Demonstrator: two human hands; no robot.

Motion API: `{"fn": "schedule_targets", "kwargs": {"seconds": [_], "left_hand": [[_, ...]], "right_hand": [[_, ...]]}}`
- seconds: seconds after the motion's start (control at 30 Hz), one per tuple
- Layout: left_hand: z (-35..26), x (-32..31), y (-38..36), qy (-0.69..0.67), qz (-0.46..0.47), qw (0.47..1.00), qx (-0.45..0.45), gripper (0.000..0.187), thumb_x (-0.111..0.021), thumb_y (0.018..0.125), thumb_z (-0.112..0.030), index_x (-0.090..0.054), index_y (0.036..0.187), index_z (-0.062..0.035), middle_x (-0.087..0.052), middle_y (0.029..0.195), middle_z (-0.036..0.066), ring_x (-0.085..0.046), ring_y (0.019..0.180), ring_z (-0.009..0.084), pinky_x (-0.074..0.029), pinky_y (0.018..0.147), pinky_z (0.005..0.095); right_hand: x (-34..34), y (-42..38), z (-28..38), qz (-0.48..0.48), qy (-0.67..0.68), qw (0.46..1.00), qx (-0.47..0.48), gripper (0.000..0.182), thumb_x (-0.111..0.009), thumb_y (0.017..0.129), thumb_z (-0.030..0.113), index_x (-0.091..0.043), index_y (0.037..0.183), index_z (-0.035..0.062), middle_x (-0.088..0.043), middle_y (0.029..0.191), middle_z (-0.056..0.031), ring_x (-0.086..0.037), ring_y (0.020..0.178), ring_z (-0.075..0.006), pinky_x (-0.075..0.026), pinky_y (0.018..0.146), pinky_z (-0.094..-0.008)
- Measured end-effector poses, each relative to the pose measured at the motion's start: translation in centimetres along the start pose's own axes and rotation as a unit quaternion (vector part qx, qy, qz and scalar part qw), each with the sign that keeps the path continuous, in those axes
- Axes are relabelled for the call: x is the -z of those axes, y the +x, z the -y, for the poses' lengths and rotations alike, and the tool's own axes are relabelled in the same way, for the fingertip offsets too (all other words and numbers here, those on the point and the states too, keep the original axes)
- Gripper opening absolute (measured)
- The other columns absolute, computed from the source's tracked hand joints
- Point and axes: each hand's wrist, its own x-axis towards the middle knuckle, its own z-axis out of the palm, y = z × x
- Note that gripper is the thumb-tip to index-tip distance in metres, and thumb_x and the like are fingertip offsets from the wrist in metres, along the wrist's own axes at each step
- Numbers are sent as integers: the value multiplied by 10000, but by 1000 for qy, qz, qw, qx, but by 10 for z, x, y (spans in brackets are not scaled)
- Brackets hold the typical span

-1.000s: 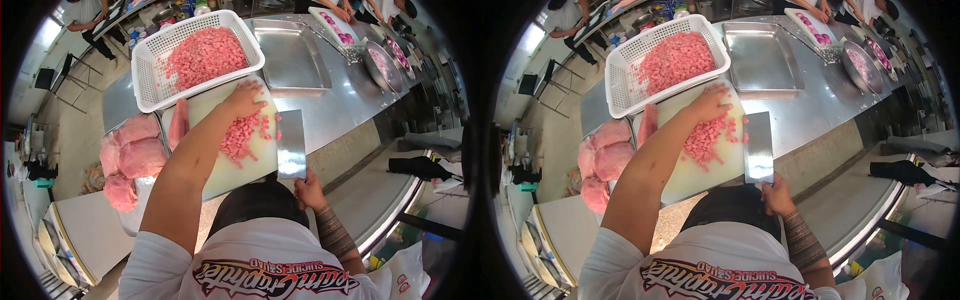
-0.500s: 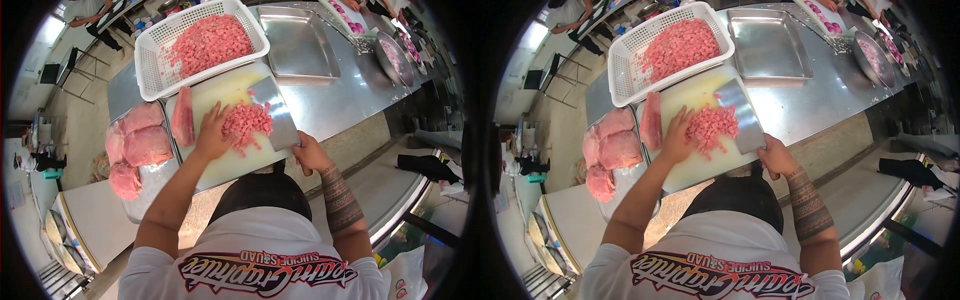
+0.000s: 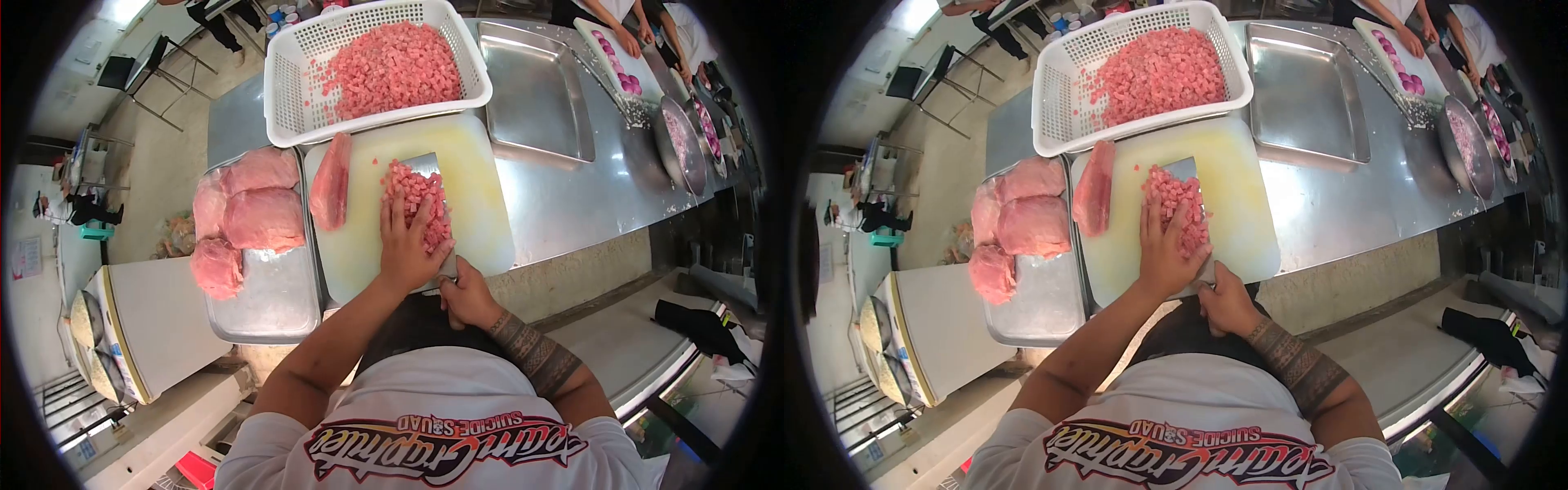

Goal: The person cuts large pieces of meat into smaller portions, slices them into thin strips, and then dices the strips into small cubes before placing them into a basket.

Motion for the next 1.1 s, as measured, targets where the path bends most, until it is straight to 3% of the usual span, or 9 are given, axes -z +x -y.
{"fn": "schedule_targets", "kwargs": {"seconds": [0.23, 0.3, 0.37, 0.5, 0.6, 0.73, 0.87, 1.0, 1.1], "left_hand": [[-33, 37, 105, 8, -96, 993, -66, 854, -805, 859, -443, -481, 1591, -144, -265, 1660, 363, -296, 1490, 600, -256, 1224, 682], [-26, 39, 162, 16, -142, 986, -90, 824, -809, 870, -424, -502, 1573, -121, -284, 1659, 353, -317, 1499, 566, -278, 1231, 650], [-10, 32, 213, 43, -170, 981, -85, 786, -808, 890, -419, -526, 1550, -100, -334, 1643, 338, -351, 1496, 538, -308, 1231, 617], [53, 2, 273, 92, -114, 988, -55, 762, -799, 911, -430, -537, 1534, -78, -422, 1591, 325, -414, 1462, 521, -333, 1226, 601], [78, 0, 264, 54, -66, 993, -75, 751, -749, 940, -437, -507, 1543, -61, -434, 1575, 324, -380, 1475, 527, -310, 1240, 601], [44, 31, 146, 127, -40, 981, -138, 821, -754, 934, -485, -456, 1598, -103, -342, 1654, 311, -295, 1535, 542, -251, 1259, 638], [17, 52, -6, 105, 229, 965, -72, 1074, -814, 836, -591, -333, 1656, -89, -213, 1698, 334, -170, 1584, 557, -159, 1256, 702], [32, 41, -13, 95, 172, 980, 6, 1152, -833, 812, -594, -276, 1667, -59, -168, 1699, 358, -158, 1582, 560, -170, 1259, 689], [57, 9, 48, 87, 78, 993, 32, 1154, -810, 829, -604, -254, 1666, -35, -195, 1688, 365, -177, 1578, 552, -186, 1273, 650]], "right_hand": [[39, 25, 93, -29, -2, 994, 105, 189, -592, 1011, 93, -557, 1161, -17, -649, 793, -90, -624, 565, -151, -523, 523, -334], [65, 52, 145, -12, -56, 998, 38, 217, -595, 1010, 104, -570, 1181, -27, -651, 786, -79, -625, 574, -148, -526, 538, -327], [91, 76, 163, 26, -47, 996, 69, 229, -596, 1006, 103, -575, 1190, -32, -653, 778, -74, -626, 581, -147, -529, 552, -323], [125, 52, 115, 67, -70, 993, 66, 221, -591, 995, 126, -621, 1151, -26, -655, 758, -49, -623, 595, -135, -528, 570, -314], [134, -15, 55, 33, -18, 999, -15, 271, -590, 983, 123, -629, 1224, 3, -622, 670, -34, -582, 523, -123, -467, 462, -303], [139, -70, -9, -50, 43, 997, -34, 288, -591, 1011, 2, -597, 1298, -17, -625, 759, -31, -596, 575, -108, -515, 515, -299], [158, -86, -26, -108, -12, 992, -60, 271, -612, 1016, 17, -604, 1286, -14, -649, 796, -38, -592, 582, -102, -541, 535, -307], [160, -68, -13, -88, -99, 990, -40, 265, -624, 1021, 57, -597, 1274, -17, -672, 809, -72, -649, 603, -141, -554, 549, -327], [149, -48, -3, -78, -127, 989, -24, 267, -613, 1024, 74, -586, 1271, -25, -675, 802, -84, -664, 605, -161, -560, 558, -341]]}}
